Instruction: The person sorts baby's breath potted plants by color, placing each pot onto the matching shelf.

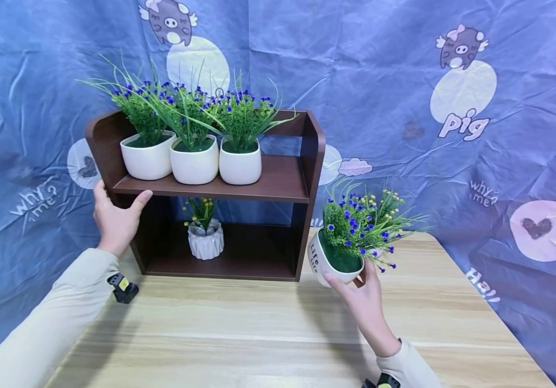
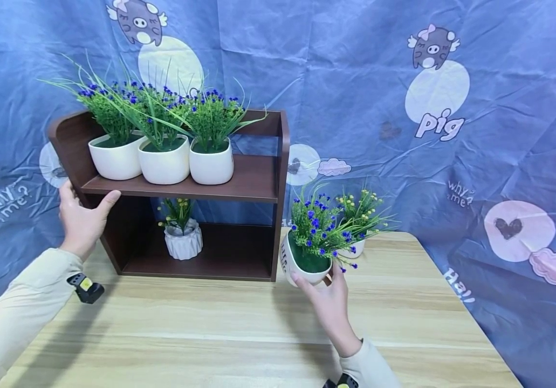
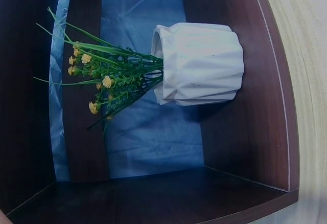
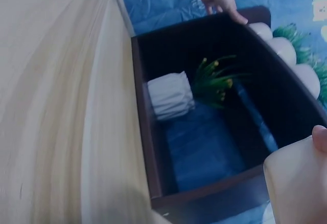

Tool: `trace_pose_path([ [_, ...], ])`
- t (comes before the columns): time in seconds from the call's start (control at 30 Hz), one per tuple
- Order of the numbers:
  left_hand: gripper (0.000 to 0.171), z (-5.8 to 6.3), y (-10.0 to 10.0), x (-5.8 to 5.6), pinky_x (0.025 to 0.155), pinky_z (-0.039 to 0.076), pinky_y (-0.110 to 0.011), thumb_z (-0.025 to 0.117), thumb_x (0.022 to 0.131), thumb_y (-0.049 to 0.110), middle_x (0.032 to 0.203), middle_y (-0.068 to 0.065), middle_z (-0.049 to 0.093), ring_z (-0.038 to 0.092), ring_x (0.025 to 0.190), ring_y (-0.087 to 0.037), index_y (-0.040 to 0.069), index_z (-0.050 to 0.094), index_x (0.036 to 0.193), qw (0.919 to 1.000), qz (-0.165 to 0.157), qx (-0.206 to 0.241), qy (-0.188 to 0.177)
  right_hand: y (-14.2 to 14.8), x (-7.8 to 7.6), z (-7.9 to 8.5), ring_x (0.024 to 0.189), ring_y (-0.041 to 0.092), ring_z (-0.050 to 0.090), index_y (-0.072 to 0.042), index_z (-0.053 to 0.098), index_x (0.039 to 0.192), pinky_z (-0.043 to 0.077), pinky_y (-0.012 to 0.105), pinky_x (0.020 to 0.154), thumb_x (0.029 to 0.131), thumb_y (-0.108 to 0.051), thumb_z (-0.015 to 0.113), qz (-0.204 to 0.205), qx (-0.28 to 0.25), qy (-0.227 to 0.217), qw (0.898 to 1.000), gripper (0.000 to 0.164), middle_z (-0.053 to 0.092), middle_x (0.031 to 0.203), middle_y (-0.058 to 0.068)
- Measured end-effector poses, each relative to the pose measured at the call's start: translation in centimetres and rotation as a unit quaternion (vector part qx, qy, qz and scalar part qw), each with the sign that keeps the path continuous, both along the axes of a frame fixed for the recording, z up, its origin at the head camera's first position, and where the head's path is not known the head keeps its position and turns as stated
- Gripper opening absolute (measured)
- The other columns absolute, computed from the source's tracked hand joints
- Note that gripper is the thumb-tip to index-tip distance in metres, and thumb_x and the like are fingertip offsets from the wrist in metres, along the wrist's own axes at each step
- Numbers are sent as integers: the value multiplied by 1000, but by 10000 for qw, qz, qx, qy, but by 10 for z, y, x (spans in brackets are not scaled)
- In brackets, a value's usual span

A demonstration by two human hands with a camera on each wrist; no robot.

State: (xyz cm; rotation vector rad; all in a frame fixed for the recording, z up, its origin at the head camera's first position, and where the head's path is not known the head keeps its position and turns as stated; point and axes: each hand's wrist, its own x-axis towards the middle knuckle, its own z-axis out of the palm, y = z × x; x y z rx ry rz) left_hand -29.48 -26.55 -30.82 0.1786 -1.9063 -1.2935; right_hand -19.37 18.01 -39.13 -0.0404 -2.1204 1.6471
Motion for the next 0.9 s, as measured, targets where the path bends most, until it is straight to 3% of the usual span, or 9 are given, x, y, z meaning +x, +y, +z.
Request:
trace_pose_path([
  [0.53, 80, 1, 1, 3, 106, 32, -29, 80, 77, 31, 135, -12, 52, 45, 125, -23, 13, 36, 142, 10000, 12, -9, -52, -16, 33, 31, 112, 9, 53, -6, 48, 132, 43, 13, 92, 69, 0, 83, 155, 121, 516, 9985, 73, 53, 123, -2],
  [0.9, 81, 2, 2, 4, 106, 32, -31, 80, 77, 31, 135, -13, 52, 46, 125, -25, 11, 36, 142, 10000, 61, -38, -48, -32, 43, 56, 120, 14, 53, -13, 47, 138, 41, 18, 99, 67, 7, 82, 535, -16, 1077, 9927, 81, 53, 132, 1],
])
